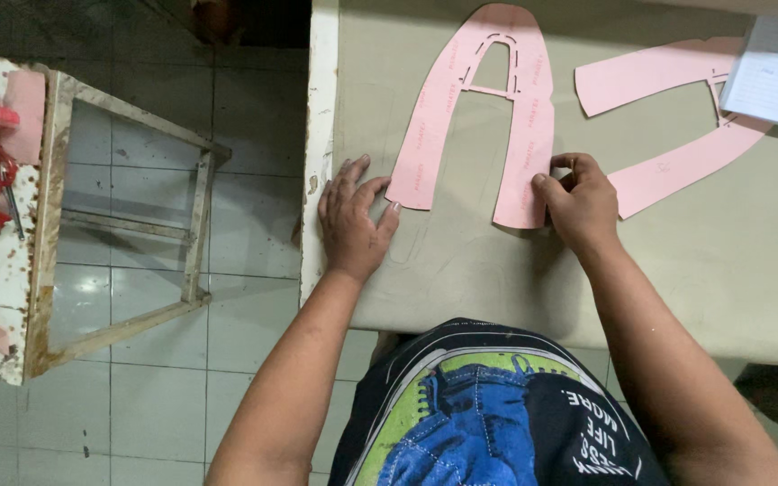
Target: The person aligns pink paper shoe pattern pieces on a padded work table and uses a small pointed tool to mark or punch holes along the dashed lines of the pattern. They reposition and flip the pattern pieces and trace around them on the table surface.
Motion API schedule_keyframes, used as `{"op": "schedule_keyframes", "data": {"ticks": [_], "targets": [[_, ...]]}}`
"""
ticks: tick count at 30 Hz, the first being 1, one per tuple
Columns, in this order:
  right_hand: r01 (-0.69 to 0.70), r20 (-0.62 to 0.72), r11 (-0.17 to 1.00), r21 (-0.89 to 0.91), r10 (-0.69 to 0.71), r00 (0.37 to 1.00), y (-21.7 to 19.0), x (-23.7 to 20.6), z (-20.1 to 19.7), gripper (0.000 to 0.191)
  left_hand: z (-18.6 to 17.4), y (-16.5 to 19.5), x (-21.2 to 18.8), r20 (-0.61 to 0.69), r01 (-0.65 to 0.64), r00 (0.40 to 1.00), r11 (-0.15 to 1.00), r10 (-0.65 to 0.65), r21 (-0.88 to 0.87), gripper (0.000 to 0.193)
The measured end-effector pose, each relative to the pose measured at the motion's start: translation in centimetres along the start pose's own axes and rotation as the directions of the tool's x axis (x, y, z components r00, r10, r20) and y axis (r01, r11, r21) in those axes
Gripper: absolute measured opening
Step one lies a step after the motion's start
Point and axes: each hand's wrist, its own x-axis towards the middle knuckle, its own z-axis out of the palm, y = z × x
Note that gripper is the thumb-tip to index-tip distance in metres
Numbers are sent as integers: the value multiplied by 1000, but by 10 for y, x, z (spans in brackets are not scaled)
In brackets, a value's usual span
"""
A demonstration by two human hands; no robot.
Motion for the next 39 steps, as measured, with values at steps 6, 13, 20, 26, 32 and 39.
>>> {"op": "schedule_keyframes", "data": {"ticks": [6,13,20,26,32,39], "targets": [[47,-28,997,-64,-49,998,6,2,2,37,0,2,0,5,15,1000,1000,-15,-3,39],[8,-22,1000,-29,-8,1000,2,0,1,37,-1,2,1,10,14,1000,1000,-14,-1,39],[3,-4,1000,16,-3,1000,-2,-2,-1,36,3,-2,-2,-20,-11,1000,1000,11,-16,38],[11,-6,1000,9,-10,1000,-2,-2,-1,36,3,-9,-5,-57,-21,998,992,14,-121,50],[0,-5,1000,-11,0,1000,-3,-1,-2,35,6,-3,-2,-51,-2,999,1000,1,-13,44],[-13,18,998,54,12,1000,-8,-5,-3,34,5,-1,-2,-38,9,999,1000,-8,14,42]]}}
